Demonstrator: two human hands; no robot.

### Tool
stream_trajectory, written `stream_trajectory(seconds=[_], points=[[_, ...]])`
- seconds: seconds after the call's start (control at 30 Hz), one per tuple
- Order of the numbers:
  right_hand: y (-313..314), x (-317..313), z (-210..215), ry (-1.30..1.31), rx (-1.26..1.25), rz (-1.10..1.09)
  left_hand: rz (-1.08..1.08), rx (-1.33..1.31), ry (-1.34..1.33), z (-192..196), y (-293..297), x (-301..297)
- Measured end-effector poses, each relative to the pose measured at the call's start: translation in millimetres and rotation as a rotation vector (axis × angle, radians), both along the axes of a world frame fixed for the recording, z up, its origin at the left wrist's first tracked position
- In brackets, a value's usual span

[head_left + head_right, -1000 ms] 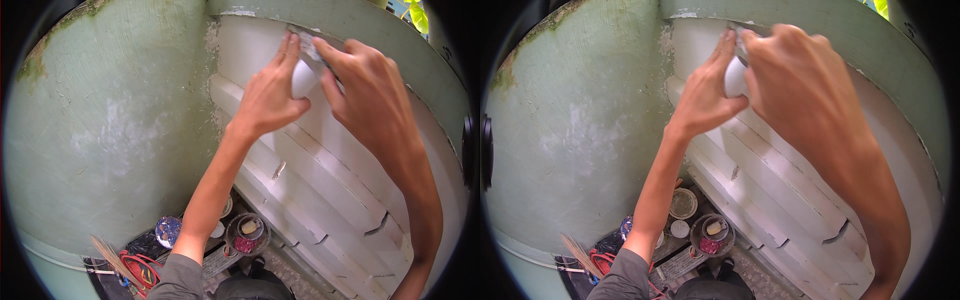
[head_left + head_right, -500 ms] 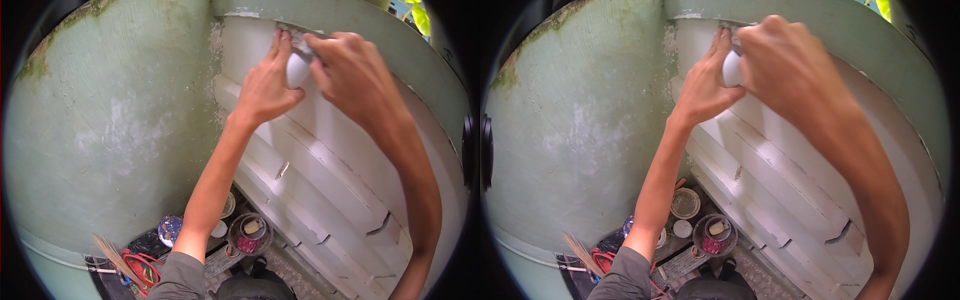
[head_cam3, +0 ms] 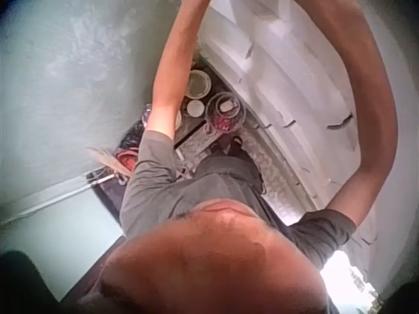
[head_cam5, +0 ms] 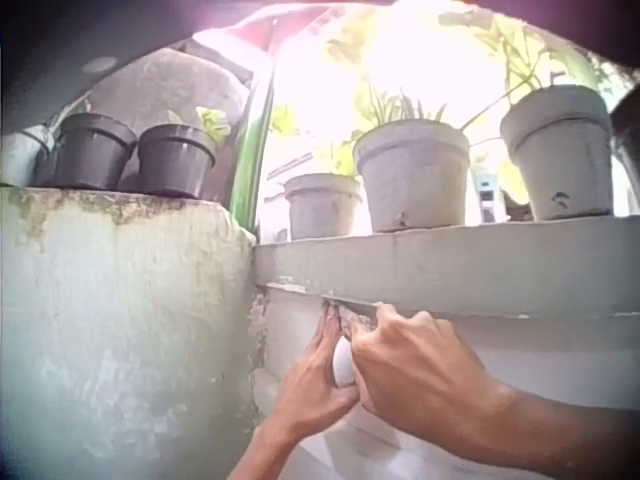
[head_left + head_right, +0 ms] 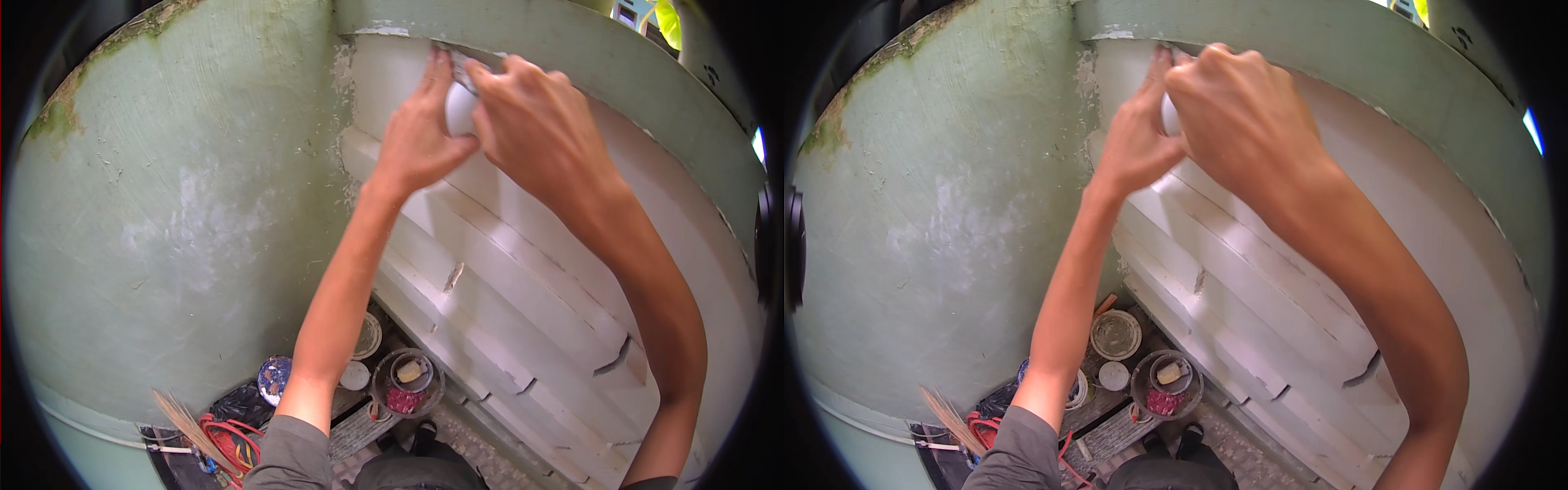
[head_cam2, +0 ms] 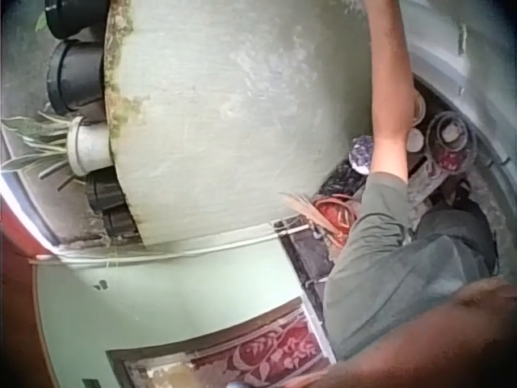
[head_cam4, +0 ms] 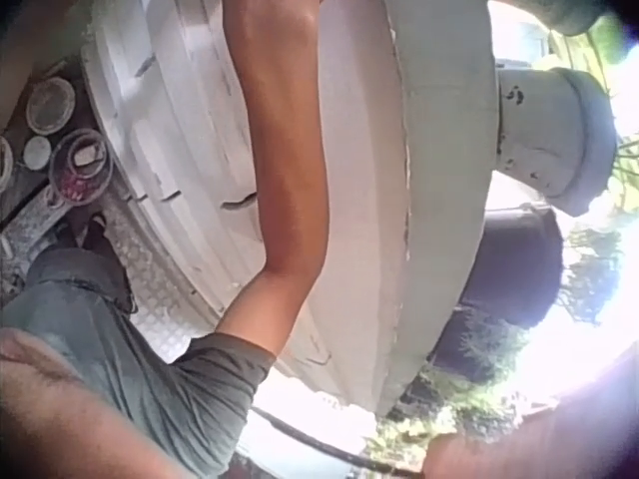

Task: Applying and smoothing filler or plaster onto a wall corner and grooves using a putty knife and a sanding block.

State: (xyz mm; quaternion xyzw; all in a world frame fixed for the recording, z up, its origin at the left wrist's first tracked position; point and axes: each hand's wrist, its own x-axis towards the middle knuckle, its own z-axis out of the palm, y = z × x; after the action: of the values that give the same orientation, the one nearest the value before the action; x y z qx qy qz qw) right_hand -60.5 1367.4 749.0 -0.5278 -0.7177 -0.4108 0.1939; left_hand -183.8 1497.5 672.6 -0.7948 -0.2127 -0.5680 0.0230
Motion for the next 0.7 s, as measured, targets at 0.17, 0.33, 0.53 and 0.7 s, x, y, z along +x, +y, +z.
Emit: stream_trajectory(seconds=[0.17, 0.33, 0.53, 0.7], points=[[-28, 14, -17, 0.222, -0.004, 0.052, -0.165, -0.444, -0.524, -10, 13, -23], [-115, 15, -62, 0.521, -0.003, 0.14, -0.114, -0.2, -1.309, 29, 32, -2], [-168, 36, -118, 0.826, 0.008, 0.165, -0.209, -0.029, -1.356, 36, 28, 73], [-177, 58, -132, 0.962, -0.038, 0.184, -0.16, -0.16, -1.168, 29, 26, 54]])
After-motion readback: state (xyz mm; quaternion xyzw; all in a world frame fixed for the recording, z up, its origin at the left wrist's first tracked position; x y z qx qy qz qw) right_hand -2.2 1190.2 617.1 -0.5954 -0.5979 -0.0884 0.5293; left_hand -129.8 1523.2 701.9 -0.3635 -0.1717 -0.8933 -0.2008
